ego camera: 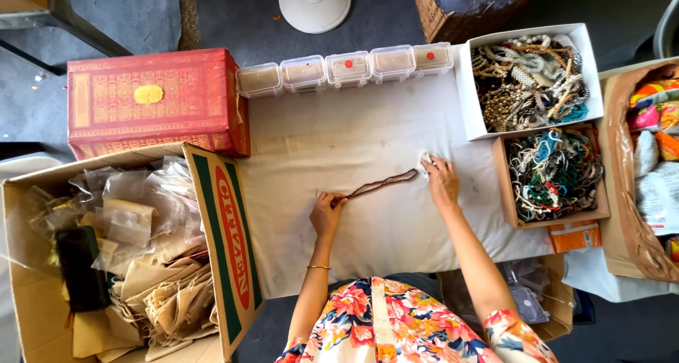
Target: The person places a necklace into a small plastic container, wipes it with a cloth, and sets it aside. They then take a second necklace, wipe it, and place it into a small plastic bag.
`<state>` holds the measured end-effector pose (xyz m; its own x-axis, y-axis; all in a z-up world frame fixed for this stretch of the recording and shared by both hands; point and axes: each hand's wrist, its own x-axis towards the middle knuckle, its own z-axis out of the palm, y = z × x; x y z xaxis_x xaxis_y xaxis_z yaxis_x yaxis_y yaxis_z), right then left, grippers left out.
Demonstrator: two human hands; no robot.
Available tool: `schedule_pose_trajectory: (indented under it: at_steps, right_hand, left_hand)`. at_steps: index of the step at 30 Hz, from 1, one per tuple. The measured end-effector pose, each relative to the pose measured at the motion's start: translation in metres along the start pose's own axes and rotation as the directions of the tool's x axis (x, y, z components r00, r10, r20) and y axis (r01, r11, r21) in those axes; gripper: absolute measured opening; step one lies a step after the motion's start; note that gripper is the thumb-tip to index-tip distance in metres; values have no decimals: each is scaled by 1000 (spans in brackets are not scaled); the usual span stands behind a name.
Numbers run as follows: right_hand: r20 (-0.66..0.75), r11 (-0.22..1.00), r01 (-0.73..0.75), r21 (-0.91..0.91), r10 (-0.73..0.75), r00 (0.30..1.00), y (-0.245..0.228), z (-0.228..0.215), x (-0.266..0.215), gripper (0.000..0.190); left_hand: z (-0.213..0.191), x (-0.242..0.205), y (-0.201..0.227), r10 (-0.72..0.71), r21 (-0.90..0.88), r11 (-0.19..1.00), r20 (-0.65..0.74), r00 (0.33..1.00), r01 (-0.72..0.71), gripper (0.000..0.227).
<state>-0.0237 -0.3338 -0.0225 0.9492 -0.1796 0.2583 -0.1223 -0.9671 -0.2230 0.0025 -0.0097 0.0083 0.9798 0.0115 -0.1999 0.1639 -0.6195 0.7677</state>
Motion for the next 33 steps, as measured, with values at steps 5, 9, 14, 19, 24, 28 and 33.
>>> schedule_pose_trajectory:
  at_steps: [5, 9, 14, 19, 24, 28, 33]
  right_hand:
    - [186, 996, 78, 42, -85, 979, -7, -12, 3, 43]
    - [285, 992, 79, 100, -105, 953, -3, -13, 8, 39]
    - [335, 985, 165, 47, -171, 927, -6, -15, 19, 38]
    - [176, 988, 144, 51, -151, 973, -8, -22, 18, 39]
    - [92, 997, 51, 49, -56, 994, -6, -13, -2, 40]
    - [-15, 981, -85, 172, 89, 996, -40, 12, -12, 47]
    - [-34, 894, 385, 228, -388, 921, -123, 49, -38, 52]
  left_hand:
    - [1, -2, -2, 27, -15, 1000, -3, 1000, -27, 16]
    - [2, -5, -12, 165, 33, 986, 14, 986, -166, 19]
    - [-5, -3, 1, 204, 115, 972, 30, 978, -206, 15]
    - [-6, -2, 9, 305, 92, 950, -51, 951, -299, 13]
    - [2, -4, -7, 393, 147, 912, -39, 919, -383, 17]
    - [-5, -7, 11, 226, 56, 973, 6, 974, -226, 25]
    - [11, -3, -4, 152, -9, 988, -38, 988, -153, 20]
